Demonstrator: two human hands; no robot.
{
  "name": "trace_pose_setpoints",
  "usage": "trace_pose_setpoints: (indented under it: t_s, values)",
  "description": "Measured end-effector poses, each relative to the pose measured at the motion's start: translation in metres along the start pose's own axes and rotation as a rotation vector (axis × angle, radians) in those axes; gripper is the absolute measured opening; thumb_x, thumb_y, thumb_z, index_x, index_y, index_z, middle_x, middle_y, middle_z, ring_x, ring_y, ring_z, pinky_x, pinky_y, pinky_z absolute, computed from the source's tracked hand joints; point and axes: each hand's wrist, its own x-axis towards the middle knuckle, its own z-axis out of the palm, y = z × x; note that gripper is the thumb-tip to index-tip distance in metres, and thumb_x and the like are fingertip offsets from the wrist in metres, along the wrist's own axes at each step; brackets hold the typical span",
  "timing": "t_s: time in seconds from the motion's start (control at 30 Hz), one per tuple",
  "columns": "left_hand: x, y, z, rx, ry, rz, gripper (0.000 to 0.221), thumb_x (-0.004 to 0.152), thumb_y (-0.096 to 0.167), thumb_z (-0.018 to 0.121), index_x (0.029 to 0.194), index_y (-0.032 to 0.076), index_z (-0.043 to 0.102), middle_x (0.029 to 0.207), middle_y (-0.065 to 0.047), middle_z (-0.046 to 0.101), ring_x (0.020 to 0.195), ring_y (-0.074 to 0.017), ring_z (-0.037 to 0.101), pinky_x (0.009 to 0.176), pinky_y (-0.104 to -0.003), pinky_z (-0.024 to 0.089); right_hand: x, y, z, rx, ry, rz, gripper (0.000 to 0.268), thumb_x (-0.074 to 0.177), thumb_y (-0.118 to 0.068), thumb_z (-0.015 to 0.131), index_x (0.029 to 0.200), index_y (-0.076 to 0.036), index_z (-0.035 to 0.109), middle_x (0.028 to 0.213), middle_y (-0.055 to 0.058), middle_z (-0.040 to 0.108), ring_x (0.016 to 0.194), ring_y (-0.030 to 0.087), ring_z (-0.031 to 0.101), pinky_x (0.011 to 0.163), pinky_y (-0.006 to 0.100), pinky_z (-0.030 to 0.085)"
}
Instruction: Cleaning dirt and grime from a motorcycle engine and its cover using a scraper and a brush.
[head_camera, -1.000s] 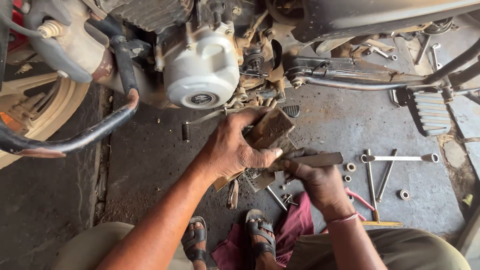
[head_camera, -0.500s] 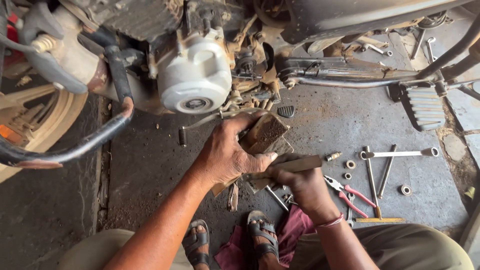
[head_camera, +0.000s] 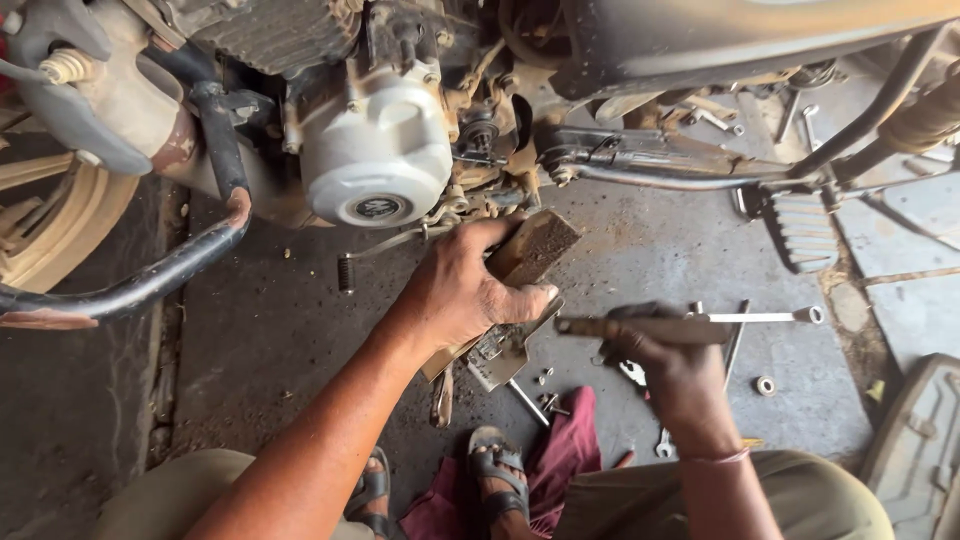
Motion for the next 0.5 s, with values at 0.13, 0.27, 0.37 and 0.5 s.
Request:
trace_pose_setpoints:
  t_s: [0.13,0.27,0.37,0.5]
  values:
    - [0.013,0.01,0.006,0.047,-0.146,-0.155,0.068,0.064,0.058,0.082,0.106,0.005,0.075,0.09,-0.01,0.077,0.083,-0.0246,0.074,0.079,-0.039,0.06,0.007,0.001,0.015,0.304,0.04,0.322,0.021,0.087,-0.006,0.072,0.1,0.01,0.072,0.084,0.017,0.076,0.07,0.021,0.071,0.062,0.032,0.058]
    - [0.018,0.012,0.011,0.071,-0.12,-0.12,0.077,0.053,0.051,0.089,0.112,0.005,0.074,0.095,-0.009,0.077,0.085,-0.0206,0.074,0.081,-0.036,0.06,0.014,0.02,0.03,0.294,-0.06,0.294,0.021,0.088,-0.009,0.07,0.098,0.009,0.073,0.08,0.016,0.077,0.067,0.022,0.074,0.06,0.032,0.06]
    - [0.018,0.012,0.01,0.044,-0.111,-0.108,0.073,0.054,0.05,0.088,0.11,0.005,0.074,0.095,-0.009,0.078,0.085,-0.0202,0.074,0.082,-0.035,0.06,0.016,0.019,0.031,0.206,-0.138,0.258,0.021,0.087,-0.01,0.073,0.094,0.01,0.075,0.078,0.016,0.077,0.064,0.022,0.074,0.058,0.033,0.06]
    - [0.016,0.024,0.009,-0.032,-0.249,-0.234,0.067,0.058,0.054,0.084,0.104,0.006,0.074,0.084,-0.012,0.073,0.078,-0.0229,0.072,0.069,-0.039,0.062,0.015,0.021,0.033,0.163,-0.129,0.219,0.019,0.088,-0.011,0.073,0.096,0.007,0.073,0.077,0.014,0.078,0.064,0.019,0.075,0.059,0.032,0.061]
